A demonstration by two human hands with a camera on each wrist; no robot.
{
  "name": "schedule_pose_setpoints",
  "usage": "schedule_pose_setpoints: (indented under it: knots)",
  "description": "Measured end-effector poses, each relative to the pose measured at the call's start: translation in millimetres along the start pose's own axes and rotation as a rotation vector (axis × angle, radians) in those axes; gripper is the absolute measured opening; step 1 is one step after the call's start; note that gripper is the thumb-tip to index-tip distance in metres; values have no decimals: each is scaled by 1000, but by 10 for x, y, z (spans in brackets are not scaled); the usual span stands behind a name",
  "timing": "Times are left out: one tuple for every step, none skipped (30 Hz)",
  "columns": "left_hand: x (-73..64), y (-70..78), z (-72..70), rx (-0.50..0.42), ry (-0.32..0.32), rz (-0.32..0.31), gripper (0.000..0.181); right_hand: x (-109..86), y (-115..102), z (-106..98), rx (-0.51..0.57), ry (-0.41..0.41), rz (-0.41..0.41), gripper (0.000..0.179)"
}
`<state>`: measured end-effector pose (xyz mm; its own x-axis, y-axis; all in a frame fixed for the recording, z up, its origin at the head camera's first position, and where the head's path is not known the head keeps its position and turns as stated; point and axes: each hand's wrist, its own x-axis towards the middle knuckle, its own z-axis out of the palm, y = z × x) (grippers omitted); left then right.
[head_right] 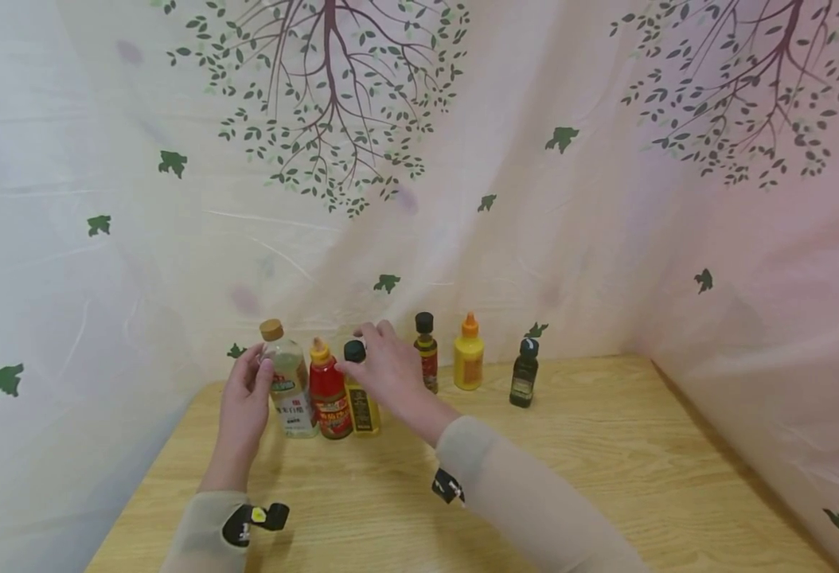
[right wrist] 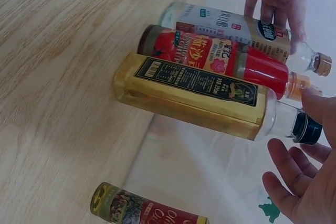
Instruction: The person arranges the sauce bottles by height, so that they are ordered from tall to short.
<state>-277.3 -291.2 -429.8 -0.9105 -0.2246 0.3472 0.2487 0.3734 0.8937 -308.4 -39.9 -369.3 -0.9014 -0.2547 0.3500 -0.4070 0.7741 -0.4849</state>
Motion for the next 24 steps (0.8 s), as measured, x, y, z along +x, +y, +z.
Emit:
schedule_pose_setpoints:
  knots:
    - [0, -2, -1, -1, 0, 0, 62, -2, 1, -5, -3, 1, -3, 63]
    - [-1, -4, -2, -2, 0, -1, 62, -3, 3, -12, -3, 3, -6, 65]
    - [0, -6, -3, -5, 0, -1, 62, -6, 3, -19, -2, 5, -7, 67]
    - [2, -8, -3, -5, 1, -1, 62, -10, 4, -28, 3, 7, -7, 69]
    - [3, -8, -4, -6, 1, 0, 62, -15, 6, -38, 8, 8, -7, 71]
    - [5, -9, -3, -7, 2, 2, 62, -20, 9, -48, 15, 10, -7, 72]
    - [7, -10, -2, -8, 3, 3, 62, -26, 14, -59, 26, 10, -7, 73]
    - [11, -12, 0, -6, 5, 5, 62, -30, 20, -69, 37, 11, -7, 74]
    - [14, -13, 3, -3, 7, 8, 62, -33, 25, -79, 47, 12, -7, 75]
    - [15, -16, 4, 0, 9, 9, 62, -37, 32, -85, 55, 13, -8, 75]
    - [16, -19, 5, 2, 10, 10, 61, -41, 39, -92, 60, 16, -8, 75]
    - [18, -23, 6, 5, 11, 11, 61, -44, 47, -100, 69, 20, -7, 75]
    - [19, -25, 7, 8, 13, 13, 61, -45, 56, -108, 75, 28, -7, 75]
    - [21, -29, 9, 12, 14, 15, 61, -42, 68, -117, 80, 37, -8, 75]
    - [20, -29, 8, 12, 13, 16, 61, -41, 76, -132, 90, 49, -10, 74]
    - [20, -30, 7, 13, 13, 14, 62, -39, 89, -149, 99, 60, -12, 73]
    - [21, -32, 8, 13, 13, 15, 62, -35, 100, -169, 104, 73, -13, 72]
    - [21, -31, 8, 11, 13, 13, 62, -28, 114, -191, 111, 84, -15, 72]
    - [22, -32, 9, 9, 13, 13, 62, -21, 131, -214, 114, 95, -18, 71]
    - [23, -32, 8, 7, 12, 12, 61, -14, 147, -242, 116, 101, -19, 70]
    - [24, -30, 7, 6, 12, 13, 61, -8, 163, -273, 117, 106, -19, 70]
    - [28, -31, 8, 4, 13, 13, 61, -1, 182, -303, 114, 109, -18, 70]
    - [31, -31, 8, 3, 13, 16, 61, 6, 200, -335, 107, 111, -15, 69]
    - [33, -29, 6, 3, 13, 16, 60, 11, 222, -365, 108, 112, -13, 69]
